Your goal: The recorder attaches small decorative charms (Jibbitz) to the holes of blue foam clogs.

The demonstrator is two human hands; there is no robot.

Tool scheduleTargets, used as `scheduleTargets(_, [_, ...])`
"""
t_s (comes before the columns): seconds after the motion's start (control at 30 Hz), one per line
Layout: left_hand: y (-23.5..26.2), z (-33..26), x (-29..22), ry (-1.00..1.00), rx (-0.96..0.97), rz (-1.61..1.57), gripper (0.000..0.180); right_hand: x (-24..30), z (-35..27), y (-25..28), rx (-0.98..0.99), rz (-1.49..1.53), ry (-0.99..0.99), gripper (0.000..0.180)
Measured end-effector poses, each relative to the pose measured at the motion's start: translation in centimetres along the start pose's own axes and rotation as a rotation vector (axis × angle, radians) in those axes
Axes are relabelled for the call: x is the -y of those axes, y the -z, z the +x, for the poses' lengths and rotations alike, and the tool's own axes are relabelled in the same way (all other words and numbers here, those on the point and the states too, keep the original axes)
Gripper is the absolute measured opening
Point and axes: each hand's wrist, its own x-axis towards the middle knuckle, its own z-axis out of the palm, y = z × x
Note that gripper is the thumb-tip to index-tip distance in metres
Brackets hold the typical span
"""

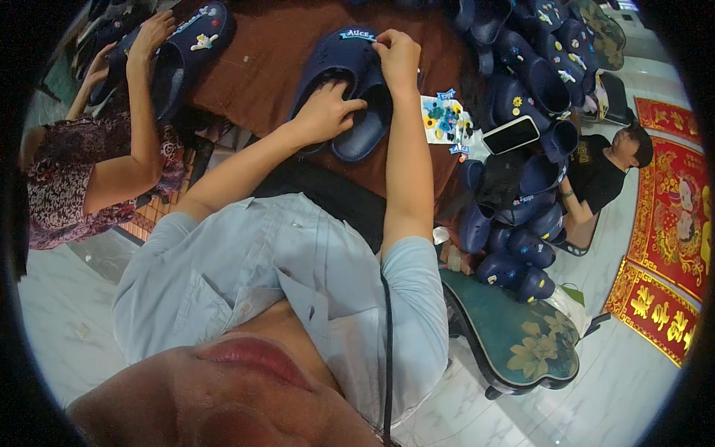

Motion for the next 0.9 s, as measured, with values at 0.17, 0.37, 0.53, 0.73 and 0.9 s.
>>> scheduleTargets(0.17, [-0.3, 0.1, 0.2, 0.014, -0.010, -0.034, 0.037, -0.6, -0.6, -1.0, 0.084, -0.039, 0.034, 0.012])
scheduleTargets(0.37, [-0.2, -0.1, 0.6, -0.013, -0.028, 0.009, 0.040, -0.5, -1.0, -0.2, 0.155, -0.164, 0.162, 0.015])
scheduleTargets(0.53, [-0.1, 0.0, 0.4, -0.001, 0.028, -0.012, 0.041, -0.7, -0.8, -0.7, 0.187, -0.246, 0.241, 0.023])
scheduleTargets(0.73, [-0.2, -0.1, 0.6, -0.019, -0.021, 0.033, 0.042, 0.0, -1.1, -0.6, 0.234, -0.341, 0.218, 0.022])
scheduleTargets(0.9, [-0.1, 0.4, 0.5, -0.021, 0.035, 0.027, 0.040, -0.9, -1.7, -0.6, 0.168, -0.294, 0.203, 0.019])
